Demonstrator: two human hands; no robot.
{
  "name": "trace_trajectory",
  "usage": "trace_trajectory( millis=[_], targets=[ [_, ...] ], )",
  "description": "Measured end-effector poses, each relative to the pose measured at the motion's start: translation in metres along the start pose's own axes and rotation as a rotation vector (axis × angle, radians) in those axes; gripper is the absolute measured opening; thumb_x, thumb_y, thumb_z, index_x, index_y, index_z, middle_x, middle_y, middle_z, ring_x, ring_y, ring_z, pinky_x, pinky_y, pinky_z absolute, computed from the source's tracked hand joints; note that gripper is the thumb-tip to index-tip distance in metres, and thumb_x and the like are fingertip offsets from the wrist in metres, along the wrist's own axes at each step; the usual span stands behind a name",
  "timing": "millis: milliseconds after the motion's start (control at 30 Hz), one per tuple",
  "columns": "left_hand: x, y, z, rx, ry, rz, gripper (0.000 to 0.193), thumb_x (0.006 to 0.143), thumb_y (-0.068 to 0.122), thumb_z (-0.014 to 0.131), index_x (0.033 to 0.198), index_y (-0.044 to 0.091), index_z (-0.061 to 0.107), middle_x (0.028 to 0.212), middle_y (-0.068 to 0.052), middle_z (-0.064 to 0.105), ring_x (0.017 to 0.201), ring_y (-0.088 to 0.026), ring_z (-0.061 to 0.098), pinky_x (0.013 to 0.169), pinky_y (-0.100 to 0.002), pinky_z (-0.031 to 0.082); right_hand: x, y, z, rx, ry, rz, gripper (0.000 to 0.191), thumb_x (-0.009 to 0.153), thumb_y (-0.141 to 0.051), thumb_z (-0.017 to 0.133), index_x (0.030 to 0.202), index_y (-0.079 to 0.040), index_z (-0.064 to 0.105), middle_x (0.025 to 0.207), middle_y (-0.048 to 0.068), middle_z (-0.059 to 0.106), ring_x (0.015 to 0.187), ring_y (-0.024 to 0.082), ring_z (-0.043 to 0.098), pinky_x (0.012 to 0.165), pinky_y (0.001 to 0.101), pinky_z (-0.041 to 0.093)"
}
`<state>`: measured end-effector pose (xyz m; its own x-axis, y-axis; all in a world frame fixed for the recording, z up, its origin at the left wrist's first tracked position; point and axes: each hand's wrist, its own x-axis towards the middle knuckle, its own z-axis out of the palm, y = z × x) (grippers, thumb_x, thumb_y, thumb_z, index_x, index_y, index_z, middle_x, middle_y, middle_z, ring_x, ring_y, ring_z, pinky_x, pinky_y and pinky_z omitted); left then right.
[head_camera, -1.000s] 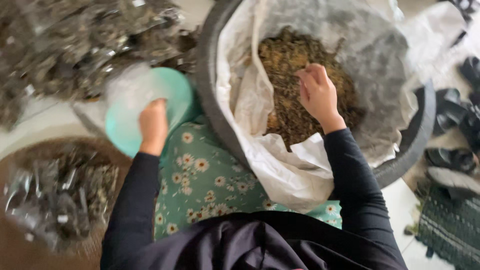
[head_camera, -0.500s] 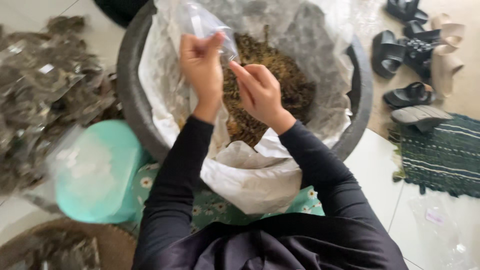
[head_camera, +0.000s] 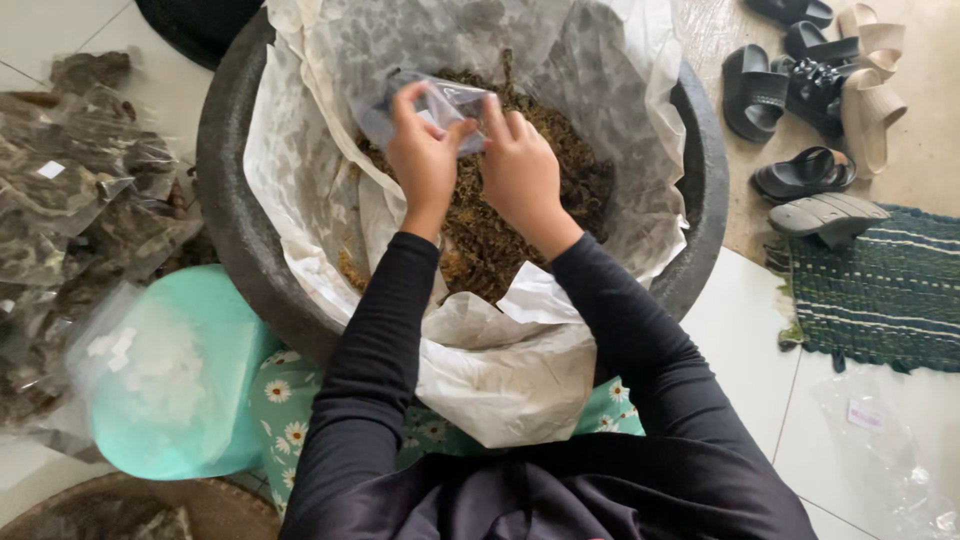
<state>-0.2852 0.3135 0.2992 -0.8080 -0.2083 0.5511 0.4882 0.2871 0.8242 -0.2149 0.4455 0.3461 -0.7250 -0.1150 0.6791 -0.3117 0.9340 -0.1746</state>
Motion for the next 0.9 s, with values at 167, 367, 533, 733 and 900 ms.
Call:
trace_trajectory(
  millis=[167,367,533,733,900],
  targets=[
    [-0.004,0.004,0.005,0.418,-0.154,0.327,0.07,0.098,0.014,0.071,0.159,0.008,0.038,0.105,-0.01,0.072,0.077,-0.02,0.07,0.063,-0.031,0.057,-0.001,0.034,0.024,1.091,-0.392,0.634,0.039,0.106,0.003,0.049,0.143,0.003,0.063,0.1,0.016,0.067,0.081,0.026,0.054,0.077,0.0412,0.044],
    [-0.012,0.007,0.021,0.346,-0.343,0.252,0.065,0.102,0.004,0.057,0.159,-0.005,0.027,0.124,-0.024,0.065,0.083,-0.024,0.073,0.067,-0.032,0.062,-0.005,0.045,0.03,1.824,-0.394,0.464,0.051,0.109,0.006,0.044,0.159,-0.003,0.043,0.165,0.011,0.043,0.149,0.02,0.048,0.126,0.035,0.039],
    [-0.029,0.03,0.026,0.429,-0.424,0.501,0.06,0.103,0.003,0.058,0.158,-0.001,0.033,0.124,-0.021,0.066,0.095,-0.028,0.074,0.081,-0.034,0.064,0.0,0.057,0.02,1.776,-0.376,0.455,0.065,0.106,0.0,0.048,0.166,-0.013,0.026,0.173,0.013,0.027,0.155,0.024,0.035,0.128,0.044,0.041],
    [-0.062,0.062,0.025,0.069,-0.809,0.583,0.078,0.09,0.016,0.073,0.159,0.004,0.039,0.102,-0.017,0.064,0.086,-0.031,0.068,0.077,-0.043,0.058,-0.002,0.07,-0.002,1.105,-0.1,0.332,0.06,0.116,-0.021,0.047,0.168,-0.016,0.017,0.174,0.016,0.017,0.157,0.031,0.038,0.123,0.0427,0.048],
    [-0.016,0.04,0.02,-0.323,0.001,0.212,0.1,0.094,0.044,0.087,0.16,0.008,0.022,0.133,-0.016,0.046,0.106,-0.024,0.053,0.083,-0.031,0.057,0.002,0.045,-0.013,0.763,-0.276,0.29,0.055,0.107,-0.011,0.052,0.161,-0.01,0.042,0.167,0.018,0.042,0.128,0.036,0.06,0.105,0.0449,0.055]
  ],
)
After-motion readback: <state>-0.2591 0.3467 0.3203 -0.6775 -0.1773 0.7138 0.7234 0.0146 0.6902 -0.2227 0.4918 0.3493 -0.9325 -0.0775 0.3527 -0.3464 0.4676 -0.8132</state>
